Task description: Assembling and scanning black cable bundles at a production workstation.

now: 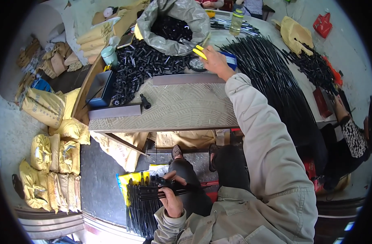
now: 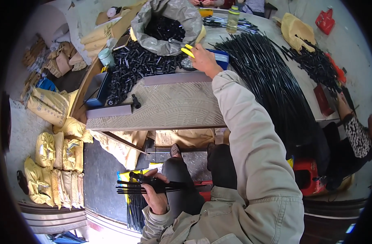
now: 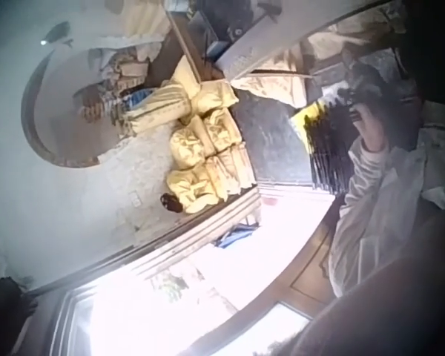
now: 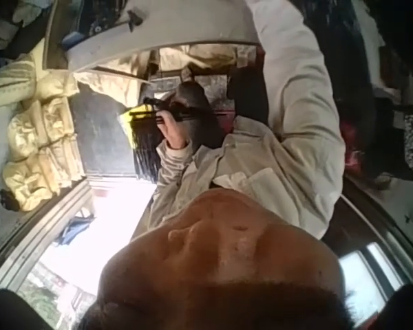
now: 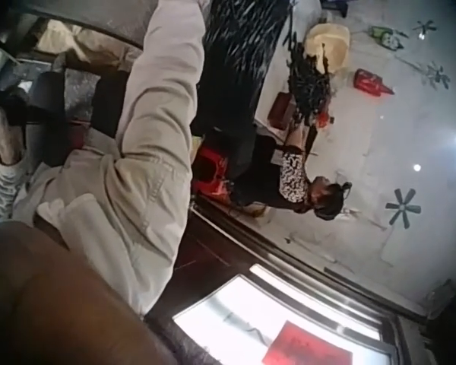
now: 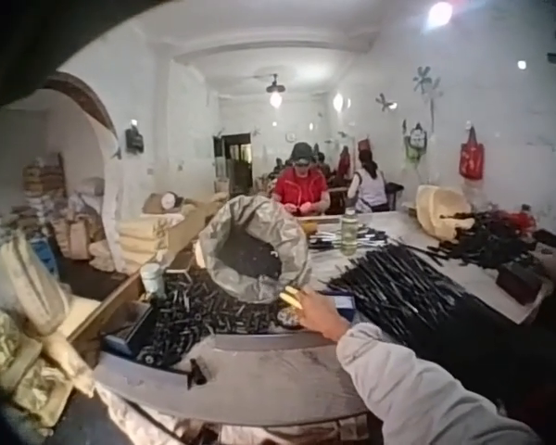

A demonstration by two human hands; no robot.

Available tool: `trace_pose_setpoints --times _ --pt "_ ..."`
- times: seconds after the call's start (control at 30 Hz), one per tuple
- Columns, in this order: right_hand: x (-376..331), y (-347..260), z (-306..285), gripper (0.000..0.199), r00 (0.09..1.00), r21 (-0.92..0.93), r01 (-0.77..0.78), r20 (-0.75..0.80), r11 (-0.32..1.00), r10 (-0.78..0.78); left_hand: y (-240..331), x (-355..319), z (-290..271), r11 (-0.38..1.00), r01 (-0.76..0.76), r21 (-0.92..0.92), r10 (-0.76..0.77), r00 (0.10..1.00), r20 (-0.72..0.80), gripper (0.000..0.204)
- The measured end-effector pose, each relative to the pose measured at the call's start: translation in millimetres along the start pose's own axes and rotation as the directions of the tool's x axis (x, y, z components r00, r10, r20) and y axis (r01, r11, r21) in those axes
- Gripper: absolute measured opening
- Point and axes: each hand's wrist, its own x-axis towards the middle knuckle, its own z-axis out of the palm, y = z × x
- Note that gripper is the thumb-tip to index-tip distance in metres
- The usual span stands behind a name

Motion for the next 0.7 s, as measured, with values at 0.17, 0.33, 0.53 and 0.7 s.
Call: trace_pose_setpoints --times 0.17,0.33,0.53,0.7 --pt "0 9 -1 0.023 0.999 -0.014 0.019 0.030 1.000 -0.019 -1 -5 4 0.999 -0.003 0.040 0.002 1.000 0.030 0.057" --pt "2 19 9 0.025 0.995 0.048 0.023 0.099 0.999 -0.028 -2 -6 2 0.998 0.010 0.055 -0.011 1.000 0.024 0.056" --pt "8 12 11 0.025 0.998 0.093 -0.026 0.062 0.995 0.021 -3 8 2 1.000 0.009 0.007 -0.009 1.000 -0.016 0.055" --pt "12 9 7 0.025 0.999 0.084 -0.019 0.033 0.996 0.016 -1 2 4 1.000 -0.014 0.014 0.014 1.000 -0.012 0.054"
